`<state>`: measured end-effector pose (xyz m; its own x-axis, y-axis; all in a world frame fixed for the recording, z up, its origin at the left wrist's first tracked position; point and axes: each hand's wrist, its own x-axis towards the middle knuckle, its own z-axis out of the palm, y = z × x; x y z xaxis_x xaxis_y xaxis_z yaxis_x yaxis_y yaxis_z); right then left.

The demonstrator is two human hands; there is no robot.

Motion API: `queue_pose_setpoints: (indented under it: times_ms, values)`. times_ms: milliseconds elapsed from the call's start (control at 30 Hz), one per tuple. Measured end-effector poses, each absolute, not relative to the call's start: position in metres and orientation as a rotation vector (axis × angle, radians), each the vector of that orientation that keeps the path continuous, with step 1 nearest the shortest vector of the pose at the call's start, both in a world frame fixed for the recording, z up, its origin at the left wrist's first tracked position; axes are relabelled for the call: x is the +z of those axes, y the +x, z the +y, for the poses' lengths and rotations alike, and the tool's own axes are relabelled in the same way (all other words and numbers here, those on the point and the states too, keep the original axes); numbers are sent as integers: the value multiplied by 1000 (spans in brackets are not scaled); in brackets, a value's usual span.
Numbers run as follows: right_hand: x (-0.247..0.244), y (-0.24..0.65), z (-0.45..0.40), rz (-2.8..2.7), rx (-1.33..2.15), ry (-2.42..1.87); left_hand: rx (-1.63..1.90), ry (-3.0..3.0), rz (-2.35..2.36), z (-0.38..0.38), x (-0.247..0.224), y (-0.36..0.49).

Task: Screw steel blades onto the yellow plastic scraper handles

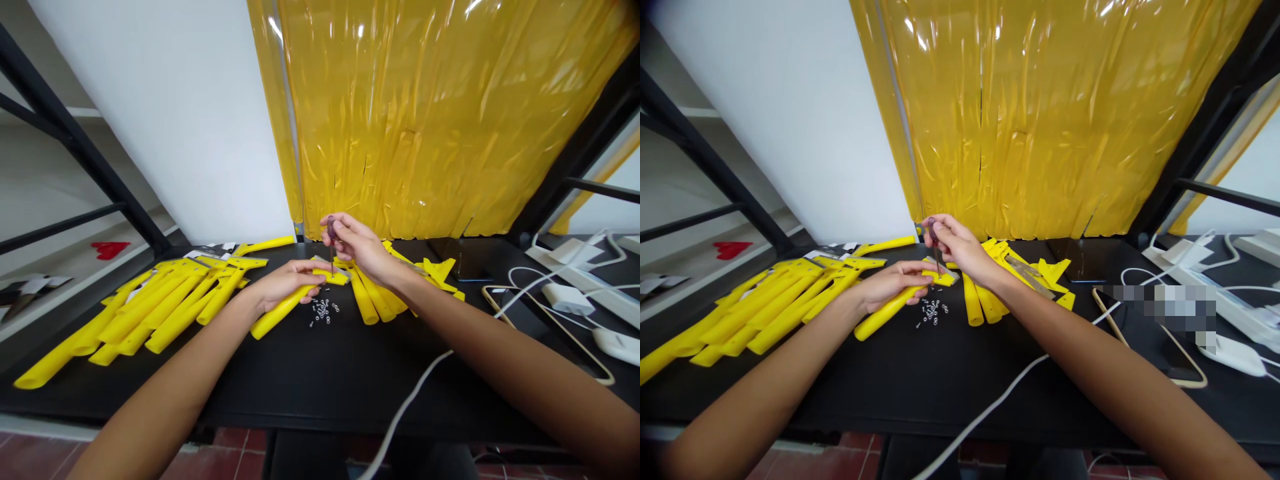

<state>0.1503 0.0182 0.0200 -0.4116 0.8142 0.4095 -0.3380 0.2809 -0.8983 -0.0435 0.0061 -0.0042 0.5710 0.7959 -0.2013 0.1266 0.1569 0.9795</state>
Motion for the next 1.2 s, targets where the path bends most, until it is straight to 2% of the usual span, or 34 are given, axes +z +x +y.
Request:
queue_pose_setpoints:
  times_ms: [267,467,833,1067,1200]
  values:
    - [21,150,18,-1421,1280,-482,614,1353,867,8,-5,-46]
    - [22,153,16,-1407,1408,-455,606,1356,853,9,-7,-48]
    - [22,153,16,-1479,1369,-465,606,1403,867,9,-7,-48]
    - [26,161,24,-1460,1105,-477,642,1475,980,1,-4,-41]
    - [25,158,21,-1534,1064,-443,694,1459,1042,-5,-4,-34]
